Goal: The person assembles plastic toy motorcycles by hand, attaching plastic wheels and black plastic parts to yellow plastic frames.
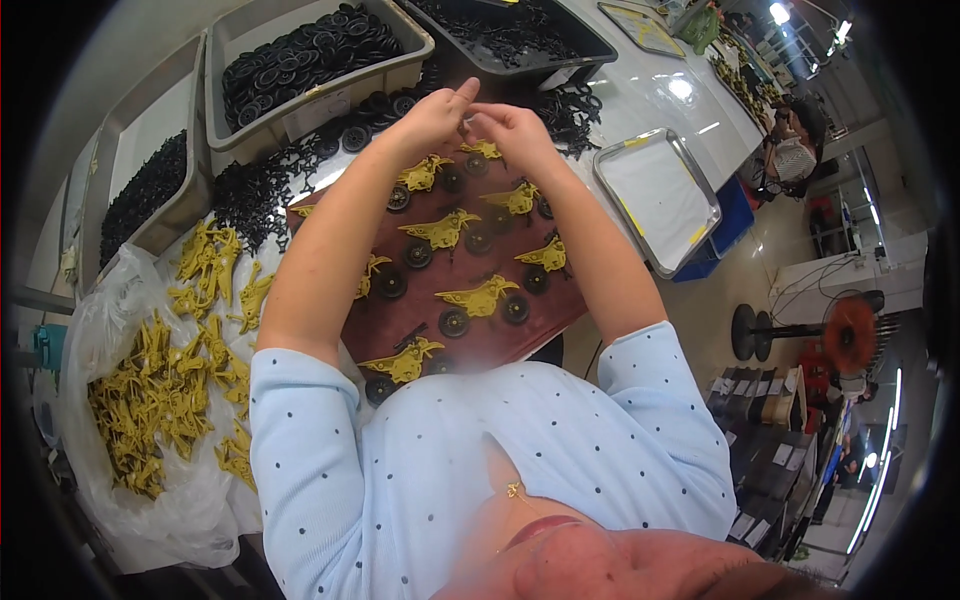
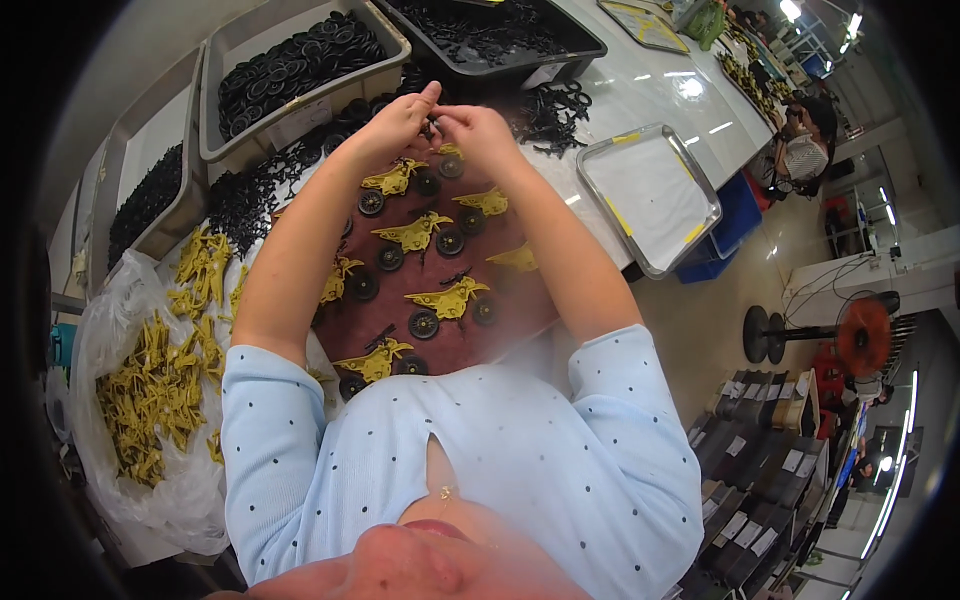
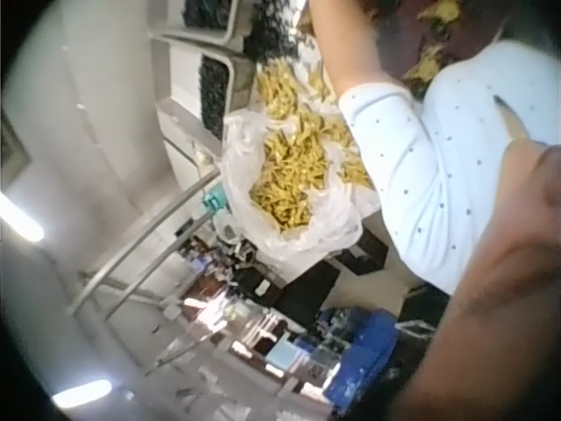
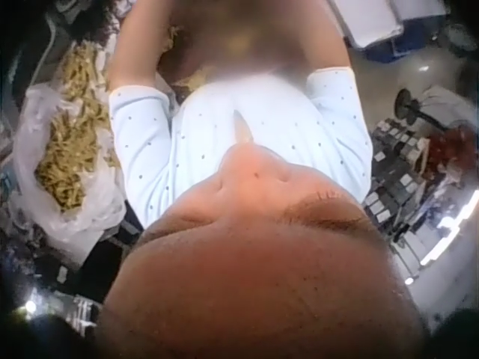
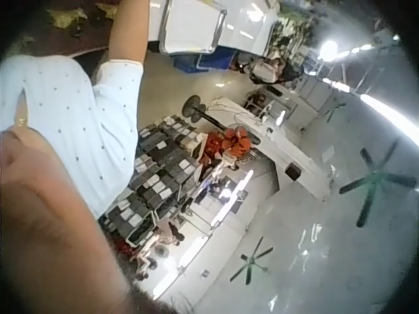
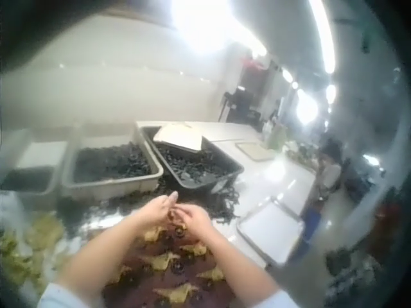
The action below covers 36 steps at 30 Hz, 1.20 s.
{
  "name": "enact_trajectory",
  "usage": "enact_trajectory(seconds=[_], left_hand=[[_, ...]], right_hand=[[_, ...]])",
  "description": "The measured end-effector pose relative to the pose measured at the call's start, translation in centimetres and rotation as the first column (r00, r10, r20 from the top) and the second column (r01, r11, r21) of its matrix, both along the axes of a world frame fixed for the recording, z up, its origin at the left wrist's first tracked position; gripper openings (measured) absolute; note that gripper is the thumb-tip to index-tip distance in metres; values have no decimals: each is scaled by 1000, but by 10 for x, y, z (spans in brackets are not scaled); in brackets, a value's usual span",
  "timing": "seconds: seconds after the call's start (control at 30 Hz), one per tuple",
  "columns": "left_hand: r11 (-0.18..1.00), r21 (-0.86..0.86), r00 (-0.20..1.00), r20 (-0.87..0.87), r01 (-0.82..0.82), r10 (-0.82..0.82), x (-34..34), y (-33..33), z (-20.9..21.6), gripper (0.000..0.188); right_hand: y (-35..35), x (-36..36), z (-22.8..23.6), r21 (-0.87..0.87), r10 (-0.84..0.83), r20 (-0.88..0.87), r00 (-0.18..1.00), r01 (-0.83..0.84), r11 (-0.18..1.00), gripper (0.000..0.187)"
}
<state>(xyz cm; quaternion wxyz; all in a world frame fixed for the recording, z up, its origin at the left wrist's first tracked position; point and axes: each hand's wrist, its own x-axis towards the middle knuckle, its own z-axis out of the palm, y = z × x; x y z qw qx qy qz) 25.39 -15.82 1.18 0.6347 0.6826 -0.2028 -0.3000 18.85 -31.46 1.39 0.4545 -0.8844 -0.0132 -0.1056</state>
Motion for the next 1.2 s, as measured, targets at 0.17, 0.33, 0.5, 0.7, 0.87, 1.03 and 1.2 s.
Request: enact_trajectory(seconds=[0.17,0.33,0.5,0.7,0.87,1.03,1.2], left_hand=[[992,2,989,-72,-128,128,-25,26,19,58],[992,15,985,-119,-127,128,-26,51,12,55],[998,33,998,-41,-48,50,-27,62,5,38],[998,28,982,-183,-53,57,-27,74,4,22],[1000,4,950,-310,-20,20,-23,82,-3,18],[824,460,734,674,-331,-81,-12,78,-33,23],[704,644,816,556,-300,-160,-12,64,-39,23]], right_hand=[[26,-10,-9,26,109,180,978,-116,993,17],[44,-13,-7,216,133,86,987,-149,965,16],[45,-9,-12,176,31,52,998,-39,984,15],[48,-13,-11,-247,259,362,896,-176,953,15],[51,-15,-11,-430,308,330,892,-149,890,15],[53,-24,-20,-281,83,-47,995,-93,955,16],[52,-22,-41,-467,92,-121,988,-138,874,21]])
